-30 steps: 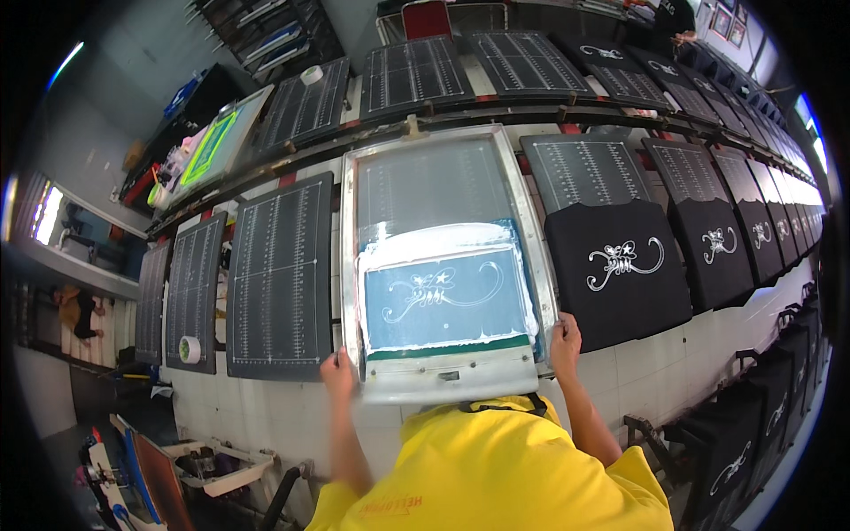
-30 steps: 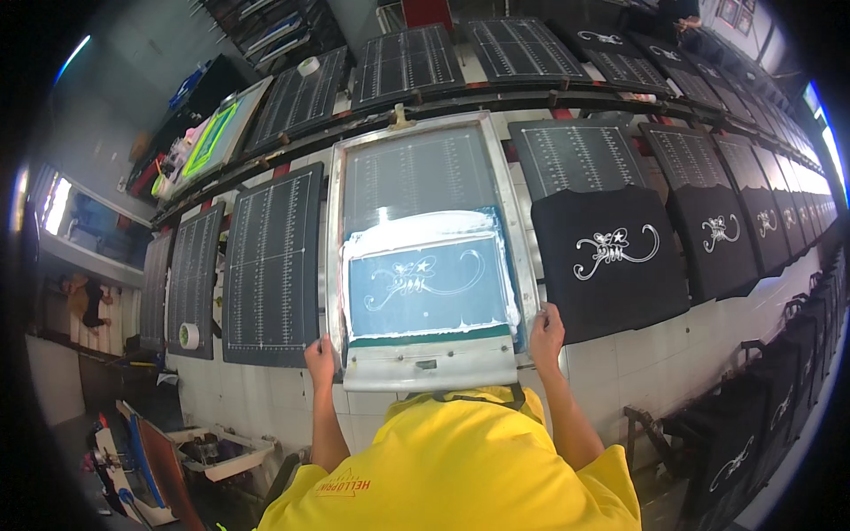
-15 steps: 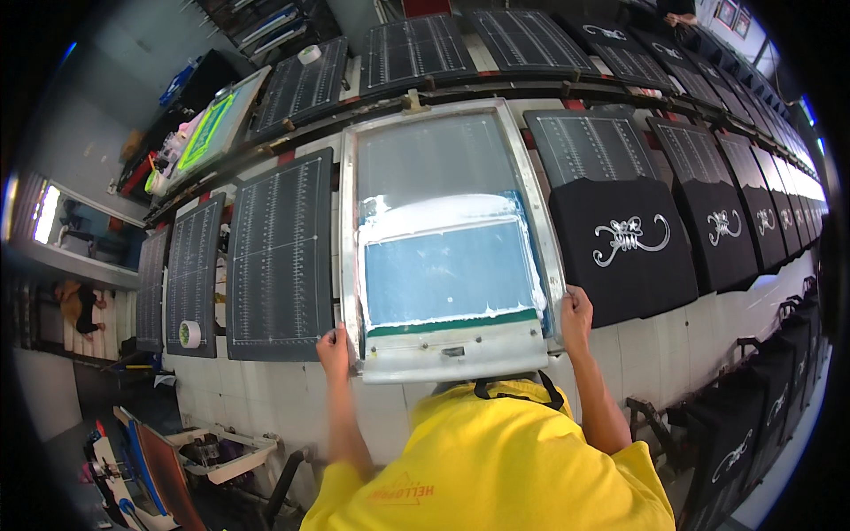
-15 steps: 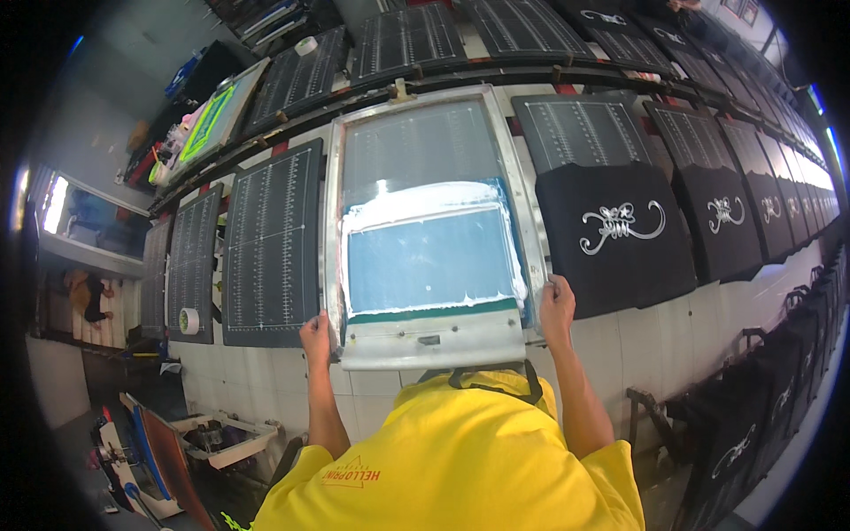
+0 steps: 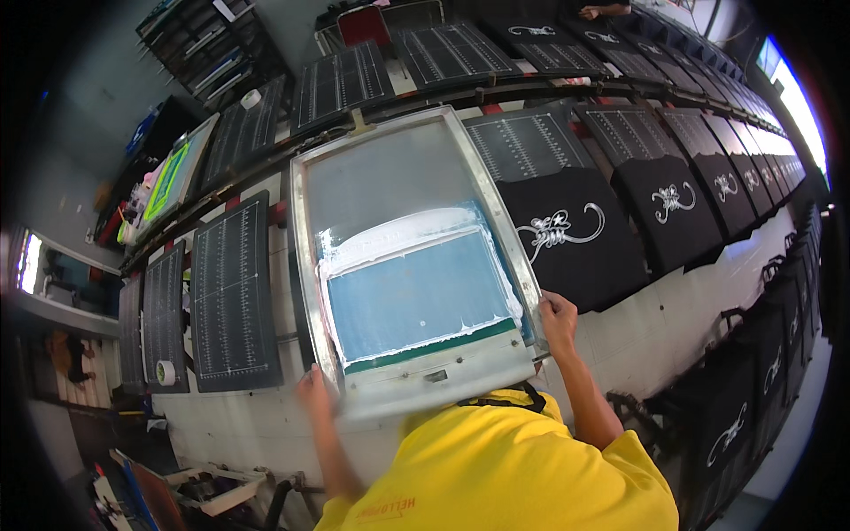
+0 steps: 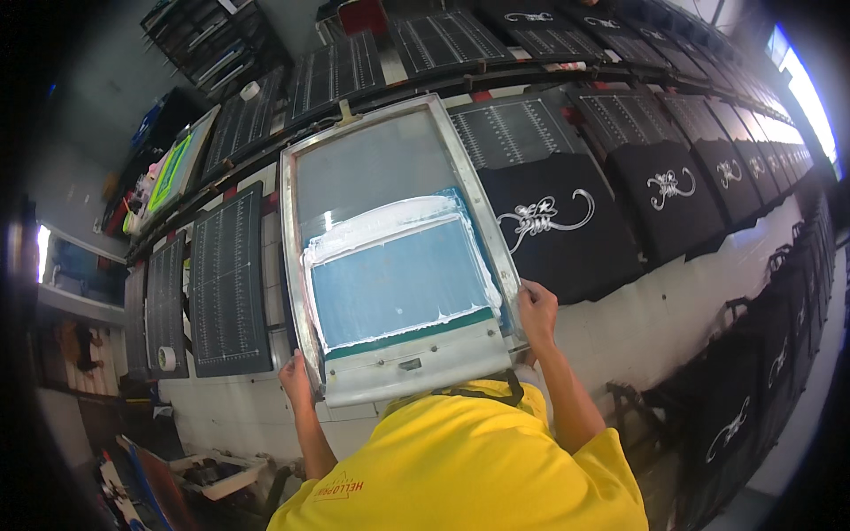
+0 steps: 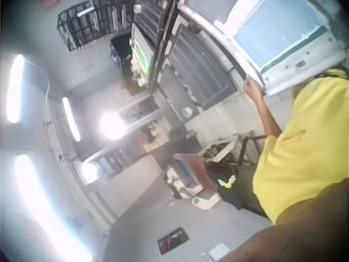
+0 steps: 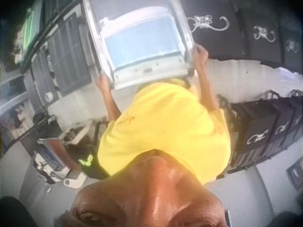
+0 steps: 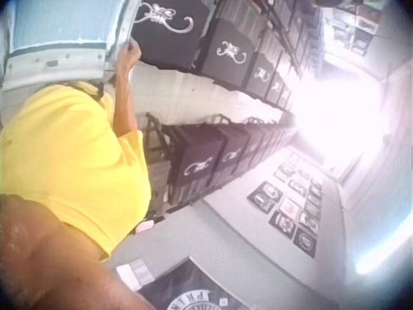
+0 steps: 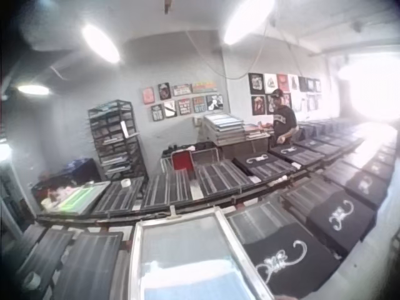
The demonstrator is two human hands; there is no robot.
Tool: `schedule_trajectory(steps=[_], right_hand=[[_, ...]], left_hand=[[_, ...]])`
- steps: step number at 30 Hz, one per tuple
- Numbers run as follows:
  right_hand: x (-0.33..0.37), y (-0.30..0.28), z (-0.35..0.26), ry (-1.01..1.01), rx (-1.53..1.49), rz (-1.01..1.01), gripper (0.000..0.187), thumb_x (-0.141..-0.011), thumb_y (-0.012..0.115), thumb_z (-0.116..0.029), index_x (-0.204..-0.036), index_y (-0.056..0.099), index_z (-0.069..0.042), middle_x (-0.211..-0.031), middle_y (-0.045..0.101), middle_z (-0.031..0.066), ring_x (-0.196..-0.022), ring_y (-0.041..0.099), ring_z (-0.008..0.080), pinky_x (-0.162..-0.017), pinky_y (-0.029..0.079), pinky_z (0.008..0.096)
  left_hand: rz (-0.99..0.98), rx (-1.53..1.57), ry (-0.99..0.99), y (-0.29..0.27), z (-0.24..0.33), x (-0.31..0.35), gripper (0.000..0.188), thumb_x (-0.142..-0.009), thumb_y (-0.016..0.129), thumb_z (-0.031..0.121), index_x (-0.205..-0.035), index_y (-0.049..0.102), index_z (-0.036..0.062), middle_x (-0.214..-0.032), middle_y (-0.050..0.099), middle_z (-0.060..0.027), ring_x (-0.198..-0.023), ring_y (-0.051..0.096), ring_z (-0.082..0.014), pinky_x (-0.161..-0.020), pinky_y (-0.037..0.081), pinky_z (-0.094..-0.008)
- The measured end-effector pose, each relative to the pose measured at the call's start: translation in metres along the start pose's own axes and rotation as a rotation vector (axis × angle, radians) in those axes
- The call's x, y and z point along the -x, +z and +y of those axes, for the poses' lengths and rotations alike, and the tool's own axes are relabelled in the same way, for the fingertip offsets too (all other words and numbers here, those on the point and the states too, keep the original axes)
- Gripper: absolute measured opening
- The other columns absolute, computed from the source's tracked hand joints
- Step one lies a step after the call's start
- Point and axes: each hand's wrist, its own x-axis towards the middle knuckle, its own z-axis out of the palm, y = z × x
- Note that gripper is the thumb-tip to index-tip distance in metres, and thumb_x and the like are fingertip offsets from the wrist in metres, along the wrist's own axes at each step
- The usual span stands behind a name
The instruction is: The person performs screen printing on black shirts by lowering a mesh screen, using a squeegee to apply white ink, and then moving to the next shirt in the row.
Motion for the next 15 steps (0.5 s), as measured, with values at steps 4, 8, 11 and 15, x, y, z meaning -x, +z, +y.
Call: schedule_trajectory(steps=[4,8,11,15], right_hand=[[-0.046,-0.066,0.014,-0.005,-0.005,-0.013,0.023,-0.088,0.059,-0.005,-0.106,0.068,0.005,-0.081,0.068,0.0063,-0.07,0.059,0.0088,-0.065,0.047,0.0245],[-0.096,-0.142,0.044,0.014,-0.053,-0.011,0.023,-0.088,0.057,-0.003,-0.106,0.068,0.006,-0.082,0.067,0.0039,-0.071,0.057,0.0076,-0.064,0.046,0.023],[-0.135,-0.197,0.072,-0.02,-0.032,0.018,0.023,-0.088,0.057,-0.002,-0.106,0.068,0.006,-0.081,0.066,0.0031,-0.069,0.056,0.0067,-0.06,0.044,0.0218],[-0.168,-0.245,0.072,-0.026,0.004,0.049,0.023,-0.088,0.057,-0.002,-0.106,0.068,0.007,-0.083,0.067,0.005,-0.071,0.059,0.0088,-0.064,0.047,0.0233]], left_hand=[[-0.037,0.048,-0.037,0.053,0.033,0.049,0.032,-0.092,0.064,0.025,-0.086,0.068,-0.006,-0.079,0.066,-0.0046,-0.073,0.056,-0.0114,-0.069,0.044,-0.0274],[-0.023,0.084,-0.065,0.128,0.076,0.114,0.03,-0.091,0.064,0.021,-0.092,0.068,-0.0078,-0.083,0.068,-0.0063,-0.076,0.057,-0.013,-0.072,0.045,-0.0282],[-0.054,0.112,-0.024,0.177,0.094,0.148,0.029,-0.091,0.064,0.021,-0.096,0.068,-0.0073,-0.085,0.069,-0.0081,-0.078,0.06,-0.0137,-0.073,0.046,-0.0285],[-0.087,0.13,0.049,0.234,0.104,0.179,0.03,-0.091,0.063,0.022,-0.098,0.068,-0.0069,-0.082,0.069,-0.0097,-0.076,0.061,-0.013,-0.071,0.047,-0.0284]])
